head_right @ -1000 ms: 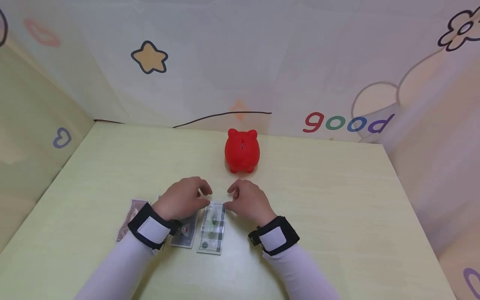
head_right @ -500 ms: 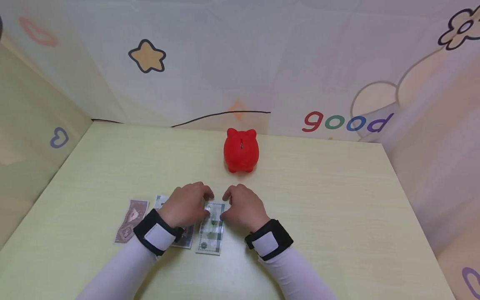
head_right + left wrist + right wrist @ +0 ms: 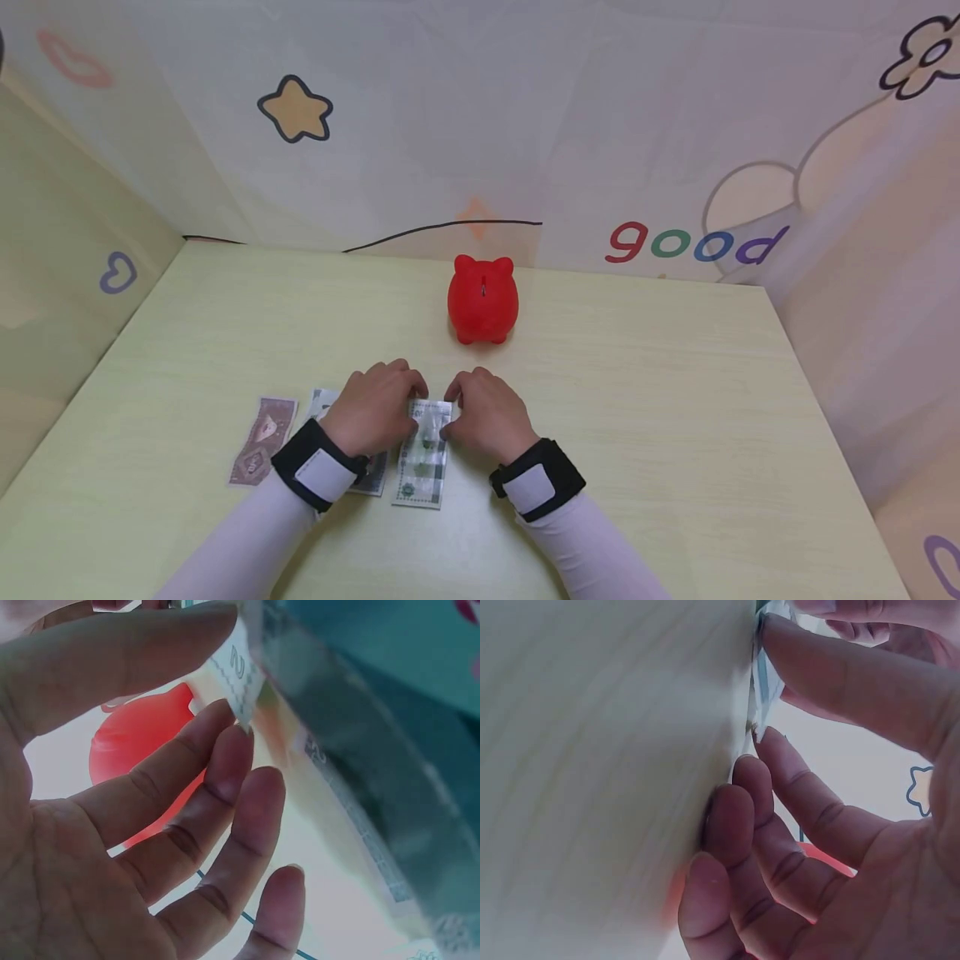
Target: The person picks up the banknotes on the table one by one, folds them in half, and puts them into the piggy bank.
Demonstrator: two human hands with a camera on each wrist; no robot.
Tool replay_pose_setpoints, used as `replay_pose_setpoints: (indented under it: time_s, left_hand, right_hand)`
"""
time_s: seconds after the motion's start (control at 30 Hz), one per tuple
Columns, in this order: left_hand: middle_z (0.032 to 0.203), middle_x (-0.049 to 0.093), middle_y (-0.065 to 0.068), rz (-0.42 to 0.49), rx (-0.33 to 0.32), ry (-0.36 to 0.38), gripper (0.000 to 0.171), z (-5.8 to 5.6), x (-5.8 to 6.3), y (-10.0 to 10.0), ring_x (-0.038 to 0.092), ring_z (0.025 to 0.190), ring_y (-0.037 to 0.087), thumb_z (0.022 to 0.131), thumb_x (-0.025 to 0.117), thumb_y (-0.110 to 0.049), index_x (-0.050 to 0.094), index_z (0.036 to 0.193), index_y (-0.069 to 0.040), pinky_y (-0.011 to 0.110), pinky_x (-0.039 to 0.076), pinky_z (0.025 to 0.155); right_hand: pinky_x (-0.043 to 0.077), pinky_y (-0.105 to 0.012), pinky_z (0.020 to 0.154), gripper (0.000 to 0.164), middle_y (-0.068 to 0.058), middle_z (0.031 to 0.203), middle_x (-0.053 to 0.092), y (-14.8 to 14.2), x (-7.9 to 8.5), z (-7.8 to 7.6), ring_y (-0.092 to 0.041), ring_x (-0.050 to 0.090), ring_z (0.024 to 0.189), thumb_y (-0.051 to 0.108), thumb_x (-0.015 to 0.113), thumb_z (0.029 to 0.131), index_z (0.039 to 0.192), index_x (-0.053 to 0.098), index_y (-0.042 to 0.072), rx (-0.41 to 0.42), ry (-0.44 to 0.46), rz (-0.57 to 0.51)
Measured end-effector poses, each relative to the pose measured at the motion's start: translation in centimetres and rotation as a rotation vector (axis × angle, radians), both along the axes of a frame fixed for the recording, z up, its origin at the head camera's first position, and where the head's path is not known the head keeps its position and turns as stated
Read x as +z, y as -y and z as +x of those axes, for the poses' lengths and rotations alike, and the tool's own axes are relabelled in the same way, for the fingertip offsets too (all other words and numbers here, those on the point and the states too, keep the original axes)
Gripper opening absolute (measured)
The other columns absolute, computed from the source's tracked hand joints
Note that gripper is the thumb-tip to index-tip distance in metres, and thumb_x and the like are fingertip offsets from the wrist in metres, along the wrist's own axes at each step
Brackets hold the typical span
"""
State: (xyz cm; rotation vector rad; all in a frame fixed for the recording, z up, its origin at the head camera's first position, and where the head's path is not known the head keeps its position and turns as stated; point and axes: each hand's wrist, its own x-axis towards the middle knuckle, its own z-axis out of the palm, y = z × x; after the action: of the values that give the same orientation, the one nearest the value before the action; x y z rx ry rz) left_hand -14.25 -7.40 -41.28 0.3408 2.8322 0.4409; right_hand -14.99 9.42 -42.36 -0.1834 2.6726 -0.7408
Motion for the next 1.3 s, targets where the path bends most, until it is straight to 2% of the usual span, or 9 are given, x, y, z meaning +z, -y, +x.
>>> replay_pose_setpoints:
  time_s: [0.37,0.53,0.73,0.97,1.13,1.3]
  left_hand:
    - [0.097,0.061,0.003,0.003,-0.01,-0.037,0.028,0.1,-0.2,-0.1,0.052,0.091,0.024,0.083,0.08,-0.013,0.074,0.11,-0.016,0.041,0.046,0.079]
    - [0.093,0.06,0.002,0.014,-0.021,-0.043,0.026,0.2,-0.2,-0.1,0.052,0.089,0.024,0.082,0.08,-0.011,0.069,0.104,-0.017,0.04,0.045,0.077]
    - [0.085,0.064,0.0,0.052,-0.022,-0.009,0.024,0.2,-0.1,-0.1,0.052,0.083,0.023,0.082,0.08,-0.007,0.064,0.098,-0.017,0.039,0.043,0.075]
    - [0.1,0.073,0.005,0.127,-0.015,0.015,0.034,0.0,0.5,-0.1,0.056,0.085,0.022,0.086,0.079,-0.013,0.067,0.119,-0.014,0.039,0.049,0.078]
    - [0.096,0.068,0.006,0.252,0.015,0.068,0.047,-0.6,1.0,-0.1,0.059,0.081,0.02,0.089,0.08,-0.018,0.063,0.131,-0.012,0.032,0.051,0.07]
    - [0.106,0.069,0.008,0.394,0.039,0.149,0.055,-1.5,1.1,-0.2,0.062,0.082,0.021,0.091,0.079,-0.026,0.056,0.14,-0.015,0.03,0.055,0.069]
  right_hand:
    - [0.054,-0.034,0.077,0.038,-0.004,0.095,0.062,-0.1,0.0,0.0,-0.021,0.057,0.086,0.017,0.093,0.074,0.105,0.072,0.012,0.015,-0.001,-0.013]
    - [0.054,-0.034,0.079,0.03,-0.004,0.095,0.062,-0.2,-0.1,0.0,-0.021,0.057,0.086,0.016,0.089,0.079,0.104,0.073,0.011,0.028,0.001,-0.03]
    - [0.054,-0.034,0.079,0.014,-0.004,0.09,0.064,-0.5,-0.2,-0.1,-0.021,0.058,0.084,0.013,0.08,0.088,0.101,0.075,0.01,0.061,-0.007,-0.069]
    - [0.055,-0.033,0.079,0.01,-0.003,0.094,0.07,-1.8,0.5,-0.5,-0.021,0.061,0.087,0.013,0.074,0.094,0.105,0.074,0.013,0.068,0.011,-0.152]
    - [0.055,-0.031,0.073,0.011,-0.006,0.098,0.072,-3.1,1.3,-1.0,-0.022,0.063,0.085,0.012,0.07,0.097,0.108,0.071,0.011,0.061,0.019,-0.244]
    - [0.055,-0.03,0.072,0.018,-0.008,0.103,0.073,-4.6,1.8,-1.4,-0.025,0.065,0.088,0.011,0.068,0.098,0.116,0.068,0.01,0.033,0.012,-0.316]
